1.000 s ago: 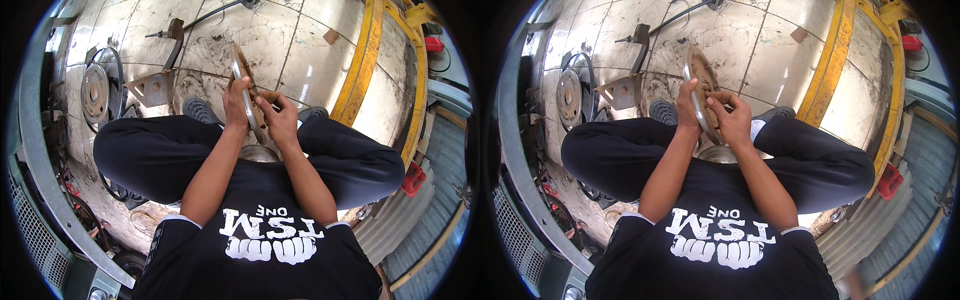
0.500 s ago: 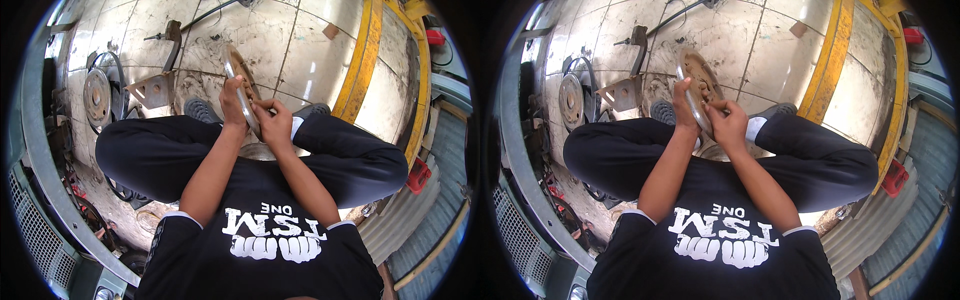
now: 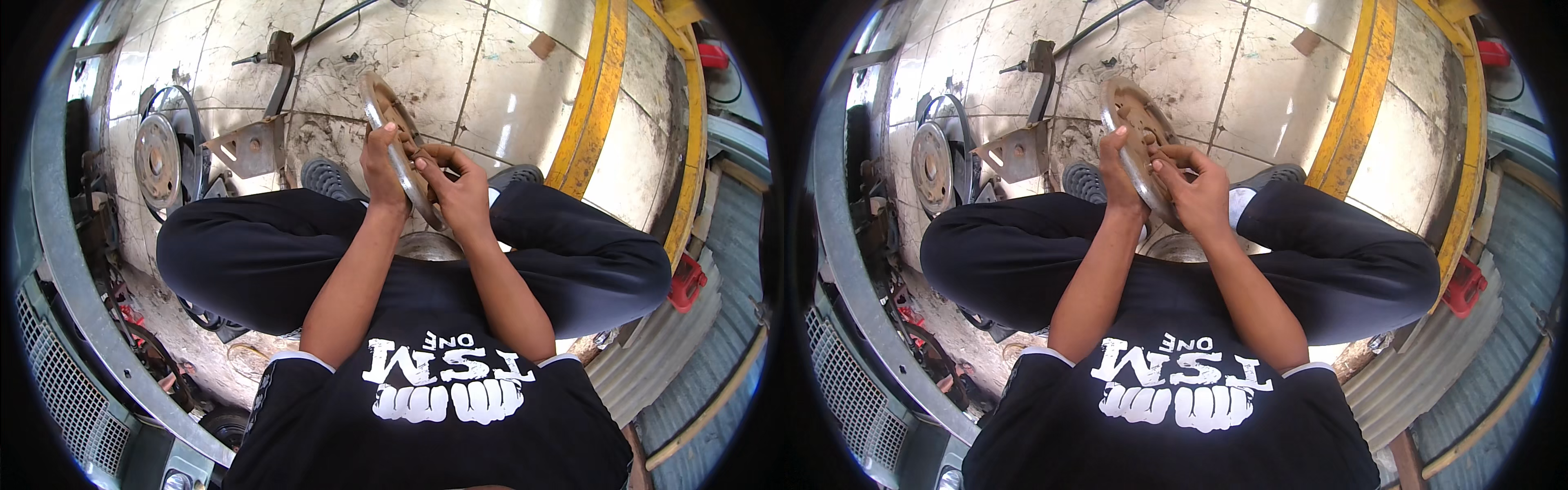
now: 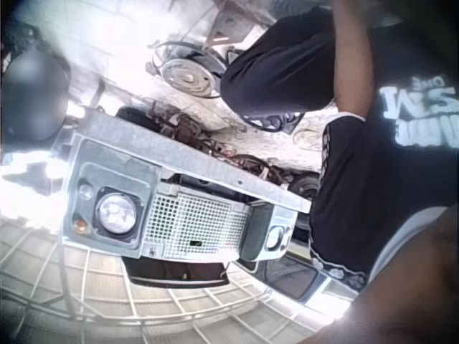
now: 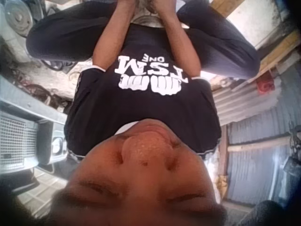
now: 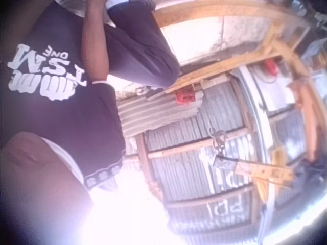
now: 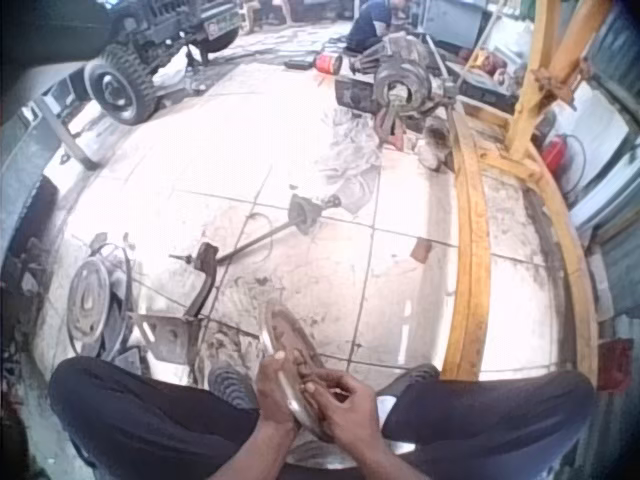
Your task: The person sits on the floor and scrubs the inner surface of a brake drum using a small metal tool. They rotate the drum to access different areas and continue scrubbing the interior surface.
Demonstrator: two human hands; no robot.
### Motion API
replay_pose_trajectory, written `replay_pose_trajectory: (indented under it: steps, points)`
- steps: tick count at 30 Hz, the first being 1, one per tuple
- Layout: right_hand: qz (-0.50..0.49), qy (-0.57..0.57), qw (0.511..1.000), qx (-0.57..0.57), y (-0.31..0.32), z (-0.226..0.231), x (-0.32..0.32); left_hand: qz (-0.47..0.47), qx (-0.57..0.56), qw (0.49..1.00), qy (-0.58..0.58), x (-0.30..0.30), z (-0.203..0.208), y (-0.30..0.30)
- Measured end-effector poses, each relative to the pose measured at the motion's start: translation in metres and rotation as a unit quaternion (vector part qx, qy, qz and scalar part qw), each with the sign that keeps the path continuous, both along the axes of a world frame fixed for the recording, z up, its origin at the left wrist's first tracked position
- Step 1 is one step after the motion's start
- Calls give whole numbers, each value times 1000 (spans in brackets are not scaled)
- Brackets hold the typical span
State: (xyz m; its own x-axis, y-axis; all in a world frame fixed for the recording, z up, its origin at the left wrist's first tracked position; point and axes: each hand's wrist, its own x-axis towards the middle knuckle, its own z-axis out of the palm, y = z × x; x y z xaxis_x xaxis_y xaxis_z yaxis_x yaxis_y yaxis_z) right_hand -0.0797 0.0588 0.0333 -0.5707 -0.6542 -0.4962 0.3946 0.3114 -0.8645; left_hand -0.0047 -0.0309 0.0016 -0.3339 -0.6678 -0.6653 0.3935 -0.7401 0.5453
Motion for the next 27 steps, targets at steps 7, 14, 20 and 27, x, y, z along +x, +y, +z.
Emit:
replay_pose_trajectory:
  steps: [7,14,20,27]
  points:
    - [-27,38,999,-13,4,-9,9,8,-48,999,-24,-4,0,0]
    - [-42,-58,997,9,6,-5,8,-17,-78,997,-22,0,-7,0]
    - [-2,-38,998,45,11,-11,5,-23,-70,997,-33,1,-5,0]
    - [22,112,993,42,8,-19,8,3,-61,998,-30,-7,5,3]
